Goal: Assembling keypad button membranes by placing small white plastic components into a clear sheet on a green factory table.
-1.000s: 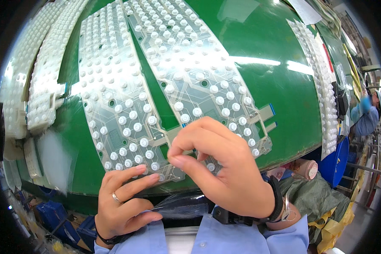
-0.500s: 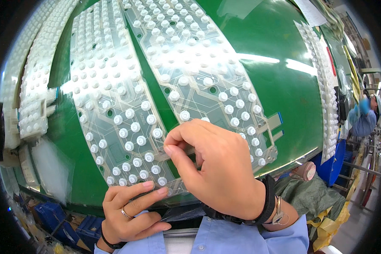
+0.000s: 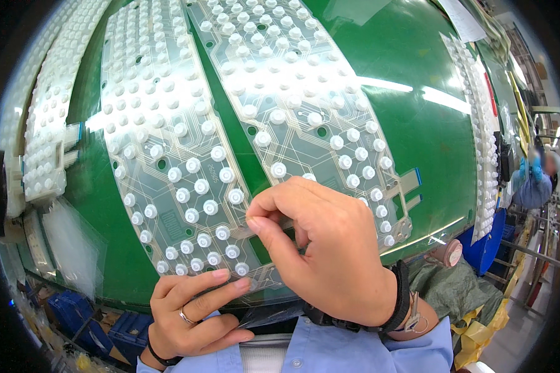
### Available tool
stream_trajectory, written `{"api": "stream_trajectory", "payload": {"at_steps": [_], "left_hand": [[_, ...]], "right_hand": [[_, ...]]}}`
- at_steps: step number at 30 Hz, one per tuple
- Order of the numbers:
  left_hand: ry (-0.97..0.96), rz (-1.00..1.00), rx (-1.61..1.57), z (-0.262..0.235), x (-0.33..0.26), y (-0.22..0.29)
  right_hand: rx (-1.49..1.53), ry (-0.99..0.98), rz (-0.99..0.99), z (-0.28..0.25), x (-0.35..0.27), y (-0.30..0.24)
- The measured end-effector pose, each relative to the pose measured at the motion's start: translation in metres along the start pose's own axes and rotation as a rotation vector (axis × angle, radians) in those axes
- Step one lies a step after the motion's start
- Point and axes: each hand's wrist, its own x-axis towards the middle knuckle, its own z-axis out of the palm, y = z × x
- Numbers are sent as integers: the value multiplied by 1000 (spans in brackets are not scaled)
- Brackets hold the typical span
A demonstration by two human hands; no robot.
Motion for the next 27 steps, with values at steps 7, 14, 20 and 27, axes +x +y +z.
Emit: {"api": "stream_trajectory", "payload": {"at_steps": [7, 14, 20, 27], "left_hand": [[0, -1, -6, -1, 0, 0], [16, 2, -6, -1, 0, -1], [31, 4, -5, -1, 1, 0], [82, -8, -27, -1, -5, -4]], "right_hand": [[-69, 21, -38, 3, 2, -2], [-121, 57, -83, 9, 1, 0], [-214, 62, -154, 11, -1, -1], [-47, -98, -297, -16, -24, -10]]}}
